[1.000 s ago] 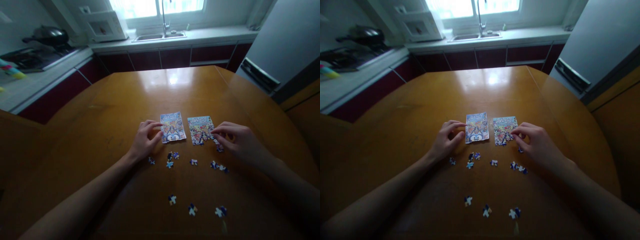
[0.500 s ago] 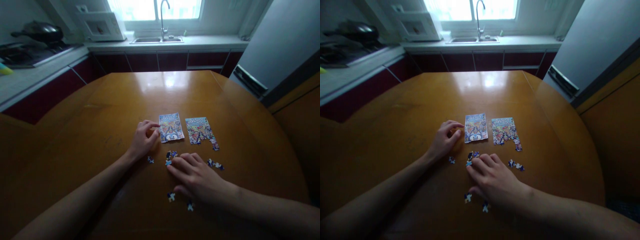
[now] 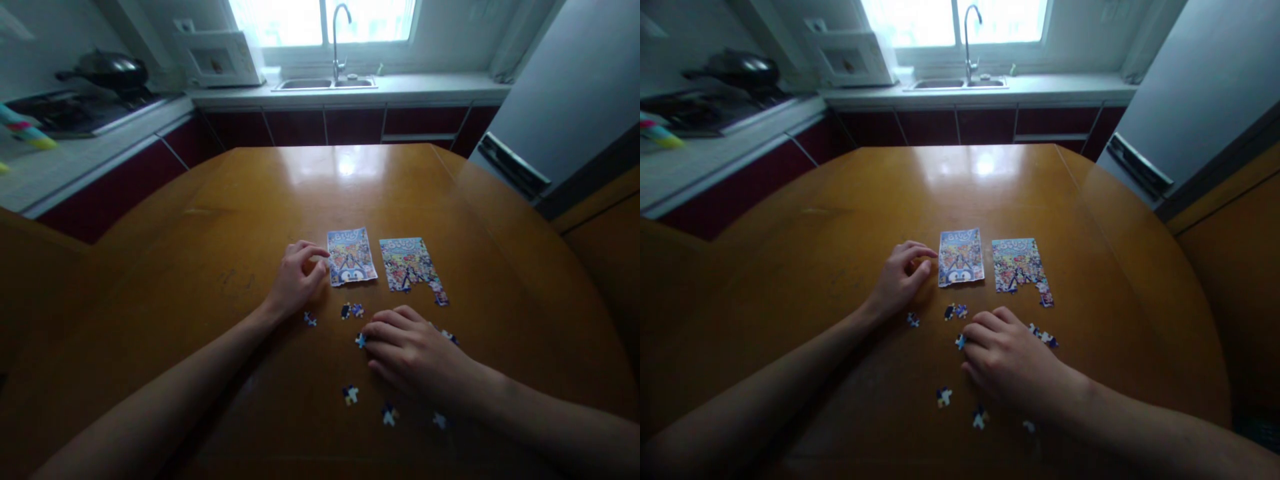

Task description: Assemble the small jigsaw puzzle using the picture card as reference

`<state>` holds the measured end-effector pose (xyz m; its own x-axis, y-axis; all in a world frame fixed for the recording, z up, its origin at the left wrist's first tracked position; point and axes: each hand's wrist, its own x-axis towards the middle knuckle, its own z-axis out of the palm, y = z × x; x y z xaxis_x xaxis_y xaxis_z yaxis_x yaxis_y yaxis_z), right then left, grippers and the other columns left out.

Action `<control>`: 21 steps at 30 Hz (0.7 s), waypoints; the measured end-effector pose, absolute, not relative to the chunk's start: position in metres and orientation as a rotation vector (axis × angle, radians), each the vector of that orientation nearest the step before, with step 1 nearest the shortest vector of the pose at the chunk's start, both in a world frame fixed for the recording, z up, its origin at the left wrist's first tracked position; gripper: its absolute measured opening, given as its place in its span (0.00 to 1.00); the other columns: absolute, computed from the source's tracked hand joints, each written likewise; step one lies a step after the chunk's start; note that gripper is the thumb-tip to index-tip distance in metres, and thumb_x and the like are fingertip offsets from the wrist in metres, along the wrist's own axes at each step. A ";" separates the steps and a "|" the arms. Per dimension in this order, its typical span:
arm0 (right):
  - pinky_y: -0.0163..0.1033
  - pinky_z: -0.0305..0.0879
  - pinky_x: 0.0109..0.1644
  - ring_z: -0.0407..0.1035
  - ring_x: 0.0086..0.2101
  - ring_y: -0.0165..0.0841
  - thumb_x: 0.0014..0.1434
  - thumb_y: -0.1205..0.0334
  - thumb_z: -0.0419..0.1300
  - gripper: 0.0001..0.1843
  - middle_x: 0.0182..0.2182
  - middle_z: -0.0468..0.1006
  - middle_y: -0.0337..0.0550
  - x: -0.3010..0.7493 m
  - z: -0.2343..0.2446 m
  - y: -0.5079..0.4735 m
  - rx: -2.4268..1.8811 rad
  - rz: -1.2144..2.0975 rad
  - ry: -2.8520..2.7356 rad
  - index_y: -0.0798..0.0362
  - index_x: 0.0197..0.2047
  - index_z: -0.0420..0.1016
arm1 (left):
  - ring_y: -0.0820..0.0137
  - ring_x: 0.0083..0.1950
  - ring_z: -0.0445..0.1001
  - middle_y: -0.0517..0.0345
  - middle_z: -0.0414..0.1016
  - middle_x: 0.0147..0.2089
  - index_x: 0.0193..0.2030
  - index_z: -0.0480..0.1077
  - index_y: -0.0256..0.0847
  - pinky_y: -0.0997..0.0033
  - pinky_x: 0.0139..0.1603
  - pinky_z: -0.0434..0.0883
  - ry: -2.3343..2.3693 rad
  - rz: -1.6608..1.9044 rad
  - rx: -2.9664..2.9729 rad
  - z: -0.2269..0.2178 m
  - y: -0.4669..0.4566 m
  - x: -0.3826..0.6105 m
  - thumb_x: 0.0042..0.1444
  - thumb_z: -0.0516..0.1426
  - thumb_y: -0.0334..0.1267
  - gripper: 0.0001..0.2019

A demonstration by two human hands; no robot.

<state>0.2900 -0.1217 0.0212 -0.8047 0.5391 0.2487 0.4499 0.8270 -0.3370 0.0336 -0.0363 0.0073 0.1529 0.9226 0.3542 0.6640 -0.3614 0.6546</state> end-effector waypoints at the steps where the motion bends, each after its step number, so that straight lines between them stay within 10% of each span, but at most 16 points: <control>1: 0.45 0.61 0.51 0.71 0.46 0.37 0.68 0.62 0.57 0.07 0.43 0.81 0.43 0.290 0.021 -0.121 -0.742 0.375 -2.664 0.52 0.42 0.76 | 0.62 0.49 0.69 0.53 0.74 0.44 0.41 0.76 0.41 0.57 0.51 0.69 1.518 1.043 2.089 0.007 -0.036 0.034 0.60 0.55 0.34 0.08; 21: 0.43 0.61 0.43 0.65 0.40 0.37 0.67 0.62 0.57 0.08 0.40 0.78 0.46 0.288 0.015 -0.121 -0.852 0.251 -2.644 0.53 0.43 0.77 | 0.62 0.49 0.69 0.53 0.73 0.43 0.37 0.77 0.42 0.58 0.48 0.69 1.506 1.030 2.100 0.006 -0.033 0.033 0.60 0.56 0.37 0.08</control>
